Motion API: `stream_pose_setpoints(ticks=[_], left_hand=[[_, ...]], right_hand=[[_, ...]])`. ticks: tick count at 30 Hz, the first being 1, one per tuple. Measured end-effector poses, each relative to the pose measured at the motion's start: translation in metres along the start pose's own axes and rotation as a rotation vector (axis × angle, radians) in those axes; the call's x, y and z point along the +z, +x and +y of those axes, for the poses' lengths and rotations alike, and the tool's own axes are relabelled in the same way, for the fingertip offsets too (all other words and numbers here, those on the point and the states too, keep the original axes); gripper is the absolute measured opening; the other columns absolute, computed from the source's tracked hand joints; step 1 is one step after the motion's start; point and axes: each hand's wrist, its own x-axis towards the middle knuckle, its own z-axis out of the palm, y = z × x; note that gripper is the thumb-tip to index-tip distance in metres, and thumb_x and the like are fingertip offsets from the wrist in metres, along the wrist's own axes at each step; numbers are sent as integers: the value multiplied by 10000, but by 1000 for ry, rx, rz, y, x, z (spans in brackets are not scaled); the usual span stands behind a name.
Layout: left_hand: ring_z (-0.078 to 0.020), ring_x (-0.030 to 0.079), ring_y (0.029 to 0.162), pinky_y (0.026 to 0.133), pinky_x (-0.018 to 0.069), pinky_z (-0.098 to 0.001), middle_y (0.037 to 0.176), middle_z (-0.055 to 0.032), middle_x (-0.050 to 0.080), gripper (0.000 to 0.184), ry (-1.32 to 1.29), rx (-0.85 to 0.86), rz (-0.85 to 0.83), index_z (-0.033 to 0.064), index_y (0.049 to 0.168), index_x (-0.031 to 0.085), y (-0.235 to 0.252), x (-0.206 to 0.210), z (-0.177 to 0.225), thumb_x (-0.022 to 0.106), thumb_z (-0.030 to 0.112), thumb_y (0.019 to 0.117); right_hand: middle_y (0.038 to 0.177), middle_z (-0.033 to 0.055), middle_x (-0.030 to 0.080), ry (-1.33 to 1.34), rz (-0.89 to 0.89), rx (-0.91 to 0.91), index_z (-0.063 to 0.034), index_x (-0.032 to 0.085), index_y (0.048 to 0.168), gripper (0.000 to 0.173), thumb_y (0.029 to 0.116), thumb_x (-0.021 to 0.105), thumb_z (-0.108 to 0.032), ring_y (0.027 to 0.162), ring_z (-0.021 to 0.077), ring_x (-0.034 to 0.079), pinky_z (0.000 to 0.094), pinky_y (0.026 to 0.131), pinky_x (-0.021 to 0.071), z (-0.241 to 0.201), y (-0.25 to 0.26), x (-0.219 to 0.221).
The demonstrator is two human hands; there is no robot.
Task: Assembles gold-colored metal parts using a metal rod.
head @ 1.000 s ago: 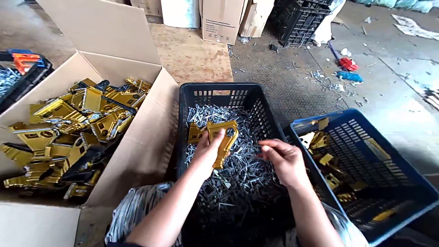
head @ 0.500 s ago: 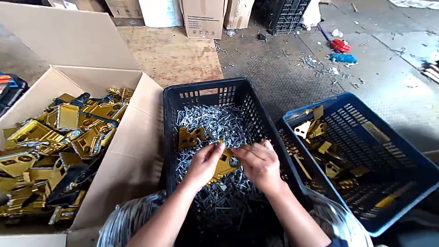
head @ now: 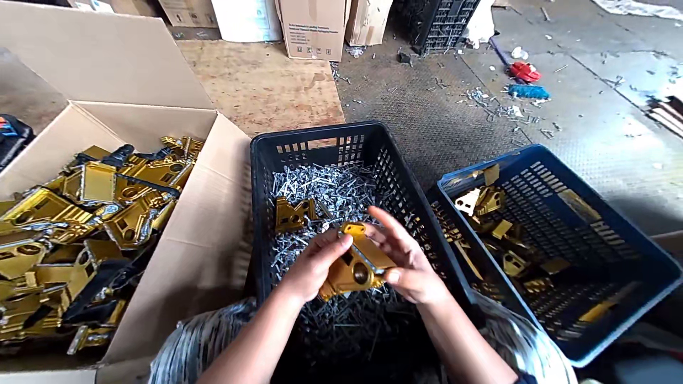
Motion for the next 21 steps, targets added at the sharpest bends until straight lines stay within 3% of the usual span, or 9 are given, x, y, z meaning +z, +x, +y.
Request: stream_pose_setpoints(ticks=[2, 5, 7, 8, 10, 13, 15, 17, 21], left_hand=[[-56, 708, 946, 872, 593, -271, 999, 36, 754, 280, 29, -25, -36, 177, 1052, 736, 0, -3, 1, 494, 318, 1068], [-98, 670, 1052, 940, 566, -299, 1147, -8, 696, 258, 352, -22, 75, 96, 1261, 632, 5, -9, 10, 528, 200, 1050], [-163, 638, 1193, 996, 557, -344, 1370, -70, 611, 570, 524, -82, 124, 98, 1487, 451, 7, -14, 10, 659, 232, 973], [-165, 653, 1169, 977, 567, -349, 1364, -83, 616, 682, 531, -117, 113, 89, 1519, 402, 7, -12, 8, 709, 266, 937], [-154, 696, 1089, 940, 598, -340, 1251, -74, 684, 739, 499, -159, 84, 91, 1487, 438, 6, -3, -1, 798, 245, 860], [-136, 720, 991, 895, 604, -320, 1092, -64, 737, 579, 458, -153, 98, 46, 1389, 526, 7, -1, -10, 752, 125, 862], [-149, 721, 993, 899, 606, -328, 1107, -71, 733, 576, 452, -163, 60, 35, 1384, 539, 6, -4, -9, 762, 116, 859], [-162, 720, 1001, 897, 611, -337, 1134, -78, 725, 560, 471, -159, 20, 26, 1367, 557, 6, -6, -10, 756, 115, 851], [-133, 727, 913, 839, 614, -312, 1060, -57, 744, 478, 457, -206, 20, 41, 1342, 596, 5, -4, -10, 722, 152, 895]], right_hand=[[1340, 38, 632, 22, 41, -19, -269, 350, 1482, 817, 819, 827, -244, 1168, 184, 658, 388, 1014, 544, 1, 0, 4], [1295, 91, 636, -339, 176, -67, -194, 350, 1457, 928, 720, 915, -178, 1158, 252, 666, 460, 974, 591, -5, -3, 1], [1309, 123, 613, -790, 193, -139, -106, 345, 1455, 995, 688, 950, -292, 1191, 248, 652, 458, 987, 601, -3, -5, -2], [1291, 153, 616, -968, 182, -197, -52, 379, 1431, 972, 691, 939, -342, 1179, 240, 651, 440, 990, 590, 2, -5, -1], [1261, 180, 643, -1128, 146, -276, -7, 472, 1369, 875, 718, 917, -387, 1178, 251, 638, 428, 1016, 549, 12, -4, 3], [1260, 115, 678, -1002, 124, -84, -7, 520, 1404, 885, 783, 836, -554, 1175, 189, 644, 401, 1012, 552, 9, -3, 4], [1177, 54, 713, -861, 143, 60, -47, 656, 1329, 535, 925, 739, -388, 1109, 132, 647, 348, 976, 549, 3, -5, 0], [1009, 22, 739, -790, 221, 102, -51, 766, 1110, 217, 952, 697, -183, 972, 87, 669, 274, 876, 566, 4, -6, -1], [897, 10, 743, -600, 332, 171, -41, 767, 958, 75, 911, 717, -72, 827, 57, 697, 241, 770, 595, 8, -6, 1]])
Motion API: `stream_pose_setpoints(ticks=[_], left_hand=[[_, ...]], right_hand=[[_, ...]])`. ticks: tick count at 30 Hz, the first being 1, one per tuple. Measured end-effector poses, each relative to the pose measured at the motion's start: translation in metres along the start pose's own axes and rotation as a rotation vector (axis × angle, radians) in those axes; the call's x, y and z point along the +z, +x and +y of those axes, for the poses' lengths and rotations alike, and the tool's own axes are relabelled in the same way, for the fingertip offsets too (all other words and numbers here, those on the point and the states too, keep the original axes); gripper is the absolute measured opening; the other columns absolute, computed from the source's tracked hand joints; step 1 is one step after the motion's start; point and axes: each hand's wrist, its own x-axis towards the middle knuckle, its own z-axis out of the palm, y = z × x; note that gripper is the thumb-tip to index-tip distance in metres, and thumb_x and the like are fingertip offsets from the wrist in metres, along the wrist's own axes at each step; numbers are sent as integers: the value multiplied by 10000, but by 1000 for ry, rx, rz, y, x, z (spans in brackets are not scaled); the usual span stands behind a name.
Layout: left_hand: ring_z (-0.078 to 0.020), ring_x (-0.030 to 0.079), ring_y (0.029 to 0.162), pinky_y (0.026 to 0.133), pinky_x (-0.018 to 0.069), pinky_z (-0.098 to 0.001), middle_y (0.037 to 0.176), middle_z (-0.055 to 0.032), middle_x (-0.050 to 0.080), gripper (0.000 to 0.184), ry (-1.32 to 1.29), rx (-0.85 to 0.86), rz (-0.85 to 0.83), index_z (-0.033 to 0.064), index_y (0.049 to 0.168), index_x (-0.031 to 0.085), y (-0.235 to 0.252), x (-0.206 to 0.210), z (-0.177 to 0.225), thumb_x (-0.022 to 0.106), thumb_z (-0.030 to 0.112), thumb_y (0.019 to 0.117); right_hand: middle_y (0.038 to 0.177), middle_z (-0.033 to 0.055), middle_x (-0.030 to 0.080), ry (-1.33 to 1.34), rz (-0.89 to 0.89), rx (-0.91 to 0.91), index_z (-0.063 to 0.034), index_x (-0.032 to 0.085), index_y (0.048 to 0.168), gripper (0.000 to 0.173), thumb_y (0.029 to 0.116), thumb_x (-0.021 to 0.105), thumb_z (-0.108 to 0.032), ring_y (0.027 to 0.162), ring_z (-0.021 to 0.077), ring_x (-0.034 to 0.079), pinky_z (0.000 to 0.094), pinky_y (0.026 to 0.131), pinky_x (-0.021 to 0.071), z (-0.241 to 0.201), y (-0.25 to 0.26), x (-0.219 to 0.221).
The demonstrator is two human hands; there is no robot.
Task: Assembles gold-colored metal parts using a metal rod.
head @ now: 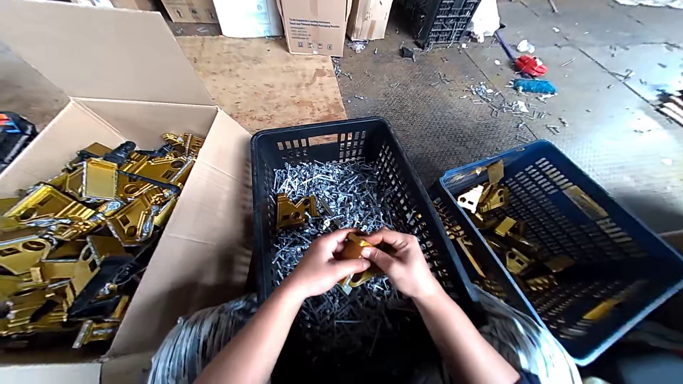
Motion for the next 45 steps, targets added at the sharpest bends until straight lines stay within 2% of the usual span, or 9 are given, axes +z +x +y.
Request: stream_pose_setpoints(ticks=[6, 11, 15, 20, 25, 28, 36, 42, 45], left_hand=[[-101, 622, 1191, 1025, 529, -311, 1302, 8, 643, 1018, -357, 122, -199, 109, 1511, 374, -12, -15, 5, 753, 690, 766], [-85, 674, 1052, 947, 571, -282, 1143, -13, 680, 899, -239, 137, 14, 14, 1414, 384, -6, 2, 0, 870, 359, 741], [-187, 709, 1008, 877, 606, -363, 1158, -96, 692, 690, -291, 133, 373, 46, 1371, 408, 2, 4, 1, 802, 180, 820], [-143, 634, 788, 670, 577, -317, 1052, -58, 603, 583, -378, -59, 648, 125, 1367, 443, 5, -9, 14, 751, 306, 907], [-208, 667, 892, 712, 585, -358, 1160, -114, 634, 586, -458, -127, 679, 132, 1389, 484, 6, -8, 12, 763, 70, 877], [-202, 650, 760, 625, 572, -335, 1068, -116, 626, 618, -536, -192, 667, 199, 1434, 434, 8, -8, 15, 756, 125, 912], [-195, 665, 1142, 955, 589, -356, 1333, -137, 583, 1214, -235, -144, 329, 144, 1599, 85, -4, -7, 6, 892, -6, 705], [-141, 669, 1113, 933, 588, -328, 1258, -98, 620, 1039, 101, -168, 227, 143, 1525, 226, -7, -7, 5, 835, 19, 691], [-135, 674, 1107, 935, 587, -319, 1257, -96, 626, 1041, 57, -175, 163, 133, 1541, 199, -10, -11, 7, 802, -19, 707]], right_hand=[[897, 62, 735, 739, 112, 280, -93, 719, 931, 217, 993, 533, 0, 842, 135, 716, 347, 814, 609, -23, -2, 11], [1005, 131, 720, 873, 168, 505, -22, 644, 1104, 278, 1106, 380, -109, 900, 211, 725, 382, 826, 618, -14, 9, 26], [914, 75, 746, -184, -99, 384, -13, 757, 1027, 136, 970, 646, -66, 825, 142, 708, 332, 816, 594, 38, 23, 20], [1283, 190, 675, -1074, -643, 394, -39, 725, 1194, 294, 1002, 546, -172, 1297, 397, 571, 588, 1063, 456, 99, 12, 53], [1077, 163, 748, -802, -340, 258, -45, 752, 1150, 329, 1058, 499, -235, 1116, 333, 679, 545, 1009, 495, 44, 23, 29], [769, -14, 618, -359, -160, 84, -84, 695, 996, 243, 1047, 496, -214, 681, 62, 571, 275, 647, 487, 13, 17, 18], [844, 79, 716, -735, 89, -320, -56, 755, 1004, 156, 905, 683, -153, 792, 226, 704, 409, 733, 599, -3, 5, 25], [782, 85, 648, -776, 322, -581, -20, 612, 962, 417, 811, 860, -318, 674, 183, 611, 300, 638, 539, -4, 4, 19], [1115, 192, 661, -581, 222, -449, 25, 606, 1197, 622, 789, 870, -363, 960, 248, 677, 365, 802, 598, 1, 6, 15]])
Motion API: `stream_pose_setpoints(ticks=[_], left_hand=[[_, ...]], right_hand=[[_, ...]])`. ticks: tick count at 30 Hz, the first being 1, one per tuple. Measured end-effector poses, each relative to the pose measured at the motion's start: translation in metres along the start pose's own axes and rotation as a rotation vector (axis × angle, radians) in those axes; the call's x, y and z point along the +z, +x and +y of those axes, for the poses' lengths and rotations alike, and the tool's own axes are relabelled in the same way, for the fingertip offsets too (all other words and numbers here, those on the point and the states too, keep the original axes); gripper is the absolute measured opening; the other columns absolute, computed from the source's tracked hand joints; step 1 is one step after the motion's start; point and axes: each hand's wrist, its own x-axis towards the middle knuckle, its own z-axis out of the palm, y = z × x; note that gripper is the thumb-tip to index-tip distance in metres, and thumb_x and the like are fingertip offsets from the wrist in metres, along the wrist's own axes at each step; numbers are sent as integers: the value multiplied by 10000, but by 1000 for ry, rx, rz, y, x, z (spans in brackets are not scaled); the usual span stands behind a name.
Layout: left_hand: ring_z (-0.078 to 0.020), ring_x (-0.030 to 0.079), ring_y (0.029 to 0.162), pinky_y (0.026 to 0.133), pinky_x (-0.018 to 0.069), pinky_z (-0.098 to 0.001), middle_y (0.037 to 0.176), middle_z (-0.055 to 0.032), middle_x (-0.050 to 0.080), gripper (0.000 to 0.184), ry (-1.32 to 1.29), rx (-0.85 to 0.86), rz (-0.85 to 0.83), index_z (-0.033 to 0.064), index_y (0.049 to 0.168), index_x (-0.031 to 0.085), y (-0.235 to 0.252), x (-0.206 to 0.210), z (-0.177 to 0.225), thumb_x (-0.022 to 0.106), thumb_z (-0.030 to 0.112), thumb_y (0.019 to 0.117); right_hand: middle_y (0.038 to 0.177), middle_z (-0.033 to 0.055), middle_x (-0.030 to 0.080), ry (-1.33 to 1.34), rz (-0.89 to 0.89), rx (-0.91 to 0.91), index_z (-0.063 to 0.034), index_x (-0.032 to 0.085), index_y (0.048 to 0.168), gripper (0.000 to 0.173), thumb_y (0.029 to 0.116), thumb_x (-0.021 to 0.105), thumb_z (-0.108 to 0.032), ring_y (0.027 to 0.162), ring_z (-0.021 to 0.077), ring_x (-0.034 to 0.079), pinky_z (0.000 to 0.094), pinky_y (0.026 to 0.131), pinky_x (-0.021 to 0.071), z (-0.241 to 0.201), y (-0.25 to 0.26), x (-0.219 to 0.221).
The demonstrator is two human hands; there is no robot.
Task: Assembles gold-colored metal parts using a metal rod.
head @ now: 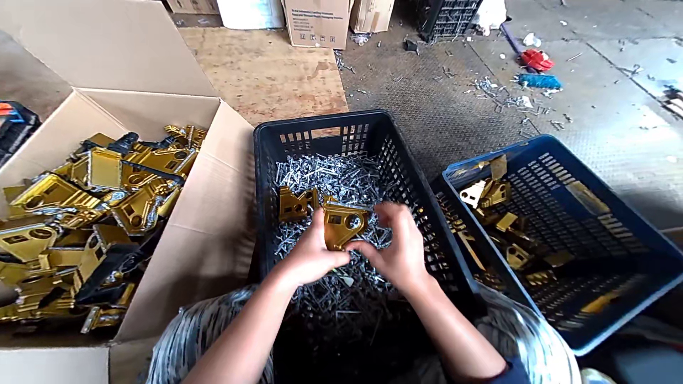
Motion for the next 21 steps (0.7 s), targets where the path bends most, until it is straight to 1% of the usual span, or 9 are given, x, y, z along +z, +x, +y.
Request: stream_pose_setpoints(ticks=[2, 5, 8, 10, 12, 13, 15, 19, 21], left_hand=[[-140, 682, 1056, 877, 596, -305, 1236, -101, 621, 1074, -90, -12, -62, 136, 1569, 141, -2, -1, 1, 771, -38, 716], [-140, 696, 919, 762, 603, -280, 1157, -97, 632, 1068, -169, -50, -90, 144, 1572, 115, -3, -5, 2, 735, -56, 726], [-151, 674, 775, 673, 584, -270, 1063, -123, 636, 1030, -271, -105, 47, 123, 1573, 138, -2, 0, 6, 729, -94, 757], [-177, 675, 776, 670, 595, -294, 1077, -145, 632, 952, -359, -95, 196, 114, 1559, 187, 3, 2, 8, 778, -25, 827], [-202, 665, 793, 663, 589, -334, 1120, -144, 630, 758, -410, -89, 348, 148, 1550, 289, 9, -4, 8, 736, 258, 947], [-212, 654, 789, 653, 574, -354, 1110, -136, 637, 660, -421, -108, 423, 176, 1533, 358, 13, -8, 10, 625, 457, 998], [-230, 656, 836, 673, 560, -396, 1125, -112, 662, 692, -461, -148, 532, 221, 1457, 497, 16, -15, 16, 367, 716, 990], [-235, 660, 1001, 807, 557, -455, 1204, -112, 659, 706, -438, -92, 640, 196, 1413, 555, 13, -17, 21, 276, 705, 1011], [-197, 659, 952, 769, 558, -412, 1131, -90, 669, 656, -440, -49, 670, 176, 1349, 585, 13, -13, 21, 276, 664, 1037]], right_hand=[[1325, 129, 642, 309, -136, 184, -10, 624, 1326, 726, 753, 907, -355, 1174, 196, 663, 382, 943, 611, 9, 6, -1], [1106, 48, 745, 530, -162, 270, -24, 679, 1169, 572, 694, 951, -189, 1012, 136, 729, 353, 910, 634, 17, 17, 6], [1148, 65, 714, 616, -251, 392, -29, 638, 1267, 563, 798, 868, -237, 1005, 137, 708, 346, 861, 625, 32, 26, 19], [1154, 95, 689, 470, -401, 555, -23, 548, 1391, 622, 900, 726, -360, 952, 166, 668, 374, 806, 577, 56, 26, 32], [1140, 205, 701, 34, -660, 758, 13, 592, 1348, 611, 963, 691, -451, 1030, 346, 686, 559, 914, 550, 72, 20, 51], [1216, 240, 681, -203, -832, 831, -8, 626, 1327, 621, 963, 664, -509, 1141, 411, 657, 633, 967, 509, 72, 13, 66], [1389, 249, 593, -466, -1009, 874, -35, 595, 1378, 538, 986, 617, -403, 1290, 460, 564, 692, 998, 461, 66, -10, 91], [1521, 253, 457, -507, -989, 908, -13, 566, 1408, 474, 1023, 532, -287, 1365, 446, 492, 619, 1042, 469, 52, -10, 79], [1533, 290, 409, -501, -954, 906, 19, 547, 1413, 461, 1036, 514, -244, 1296, 461, 546, 590, 1022, 497, 41, -2, 47]])
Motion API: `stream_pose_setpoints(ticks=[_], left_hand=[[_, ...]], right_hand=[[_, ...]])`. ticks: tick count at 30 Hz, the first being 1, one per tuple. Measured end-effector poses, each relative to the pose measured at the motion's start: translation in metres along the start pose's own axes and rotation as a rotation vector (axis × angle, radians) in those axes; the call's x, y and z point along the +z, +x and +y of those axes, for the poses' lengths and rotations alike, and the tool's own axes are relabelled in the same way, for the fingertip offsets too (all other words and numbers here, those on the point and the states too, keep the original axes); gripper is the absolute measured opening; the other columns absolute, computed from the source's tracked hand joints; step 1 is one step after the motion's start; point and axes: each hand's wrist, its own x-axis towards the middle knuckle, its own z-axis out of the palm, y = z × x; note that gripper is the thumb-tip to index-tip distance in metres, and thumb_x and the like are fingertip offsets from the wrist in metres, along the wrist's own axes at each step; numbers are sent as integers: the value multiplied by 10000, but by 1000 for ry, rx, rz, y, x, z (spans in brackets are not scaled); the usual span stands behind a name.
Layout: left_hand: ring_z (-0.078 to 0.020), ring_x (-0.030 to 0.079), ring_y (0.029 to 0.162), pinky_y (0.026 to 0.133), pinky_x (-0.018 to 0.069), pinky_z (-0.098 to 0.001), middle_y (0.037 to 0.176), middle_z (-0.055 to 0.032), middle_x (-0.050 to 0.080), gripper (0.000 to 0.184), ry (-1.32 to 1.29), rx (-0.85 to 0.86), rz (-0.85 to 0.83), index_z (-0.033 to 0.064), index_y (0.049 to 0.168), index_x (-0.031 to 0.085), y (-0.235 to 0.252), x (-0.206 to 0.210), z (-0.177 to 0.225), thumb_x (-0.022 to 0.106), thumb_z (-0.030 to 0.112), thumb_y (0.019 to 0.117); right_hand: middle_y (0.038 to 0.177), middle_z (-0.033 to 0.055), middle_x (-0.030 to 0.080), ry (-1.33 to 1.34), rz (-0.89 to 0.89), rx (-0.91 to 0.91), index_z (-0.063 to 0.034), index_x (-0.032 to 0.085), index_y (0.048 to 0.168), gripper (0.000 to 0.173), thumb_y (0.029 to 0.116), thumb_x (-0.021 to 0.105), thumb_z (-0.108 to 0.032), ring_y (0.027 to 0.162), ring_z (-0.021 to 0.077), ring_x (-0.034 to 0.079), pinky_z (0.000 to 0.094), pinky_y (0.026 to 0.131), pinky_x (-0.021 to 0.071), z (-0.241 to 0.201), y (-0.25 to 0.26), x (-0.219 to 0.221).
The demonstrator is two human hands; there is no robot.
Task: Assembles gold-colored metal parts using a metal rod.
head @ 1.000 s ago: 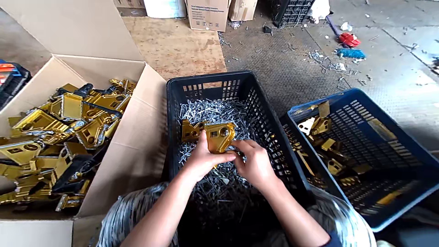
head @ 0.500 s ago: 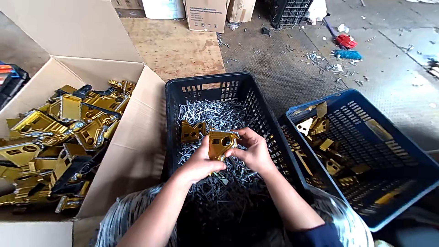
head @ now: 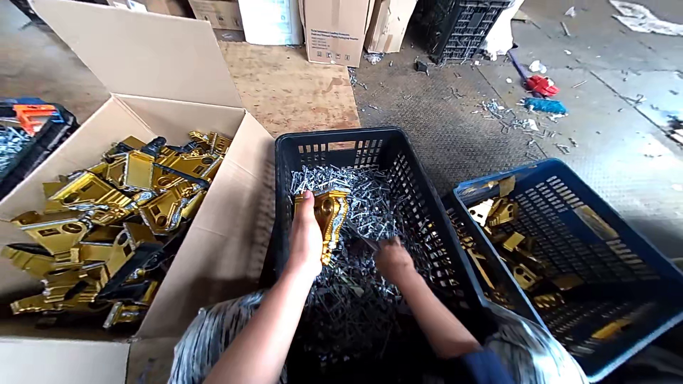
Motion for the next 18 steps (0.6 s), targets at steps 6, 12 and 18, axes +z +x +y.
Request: stream_pose_setpoints(ticks=[6, 12, 18], left_hand=[[-239, 629, 999, 803, 527, -465, 1166, -135, 643, 654, 70, 19, 26, 135, 1343, 594, -2, 5, -2, 242, 613, 1069], [-239, 628, 1048, 865, 514, -477, 1161, -150, 648, 632, 110, 57, 37, 86, 1284, 619, -2, 6, -14, 229, 546, 1095], [-233, 626, 1072, 897, 513, -467, 1167, -154, 646, 634, 153, 51, -3, 66, 1277, 615, -7, 16, -23, 217, 527, 1102]], right_hand=[[1225, 248, 664, -158, -152, 50, -114, 435, 1494, 461, 1059, 453, -265, 1150, 449, 653, 649, 907, 522, 27, -66, -21], [675, 63, 583, 302, 719, -403, 10, 613, 1142, 352, 1065, 465, -300, 552, 195, 580, 391, 523, 509, 43, -127, -34], [592, 28, 541, 418, 662, -514, -4, 611, 1010, 353, 1058, 458, -318, 498, 183, 570, 390, 486, 495, 17, -132, -2]])
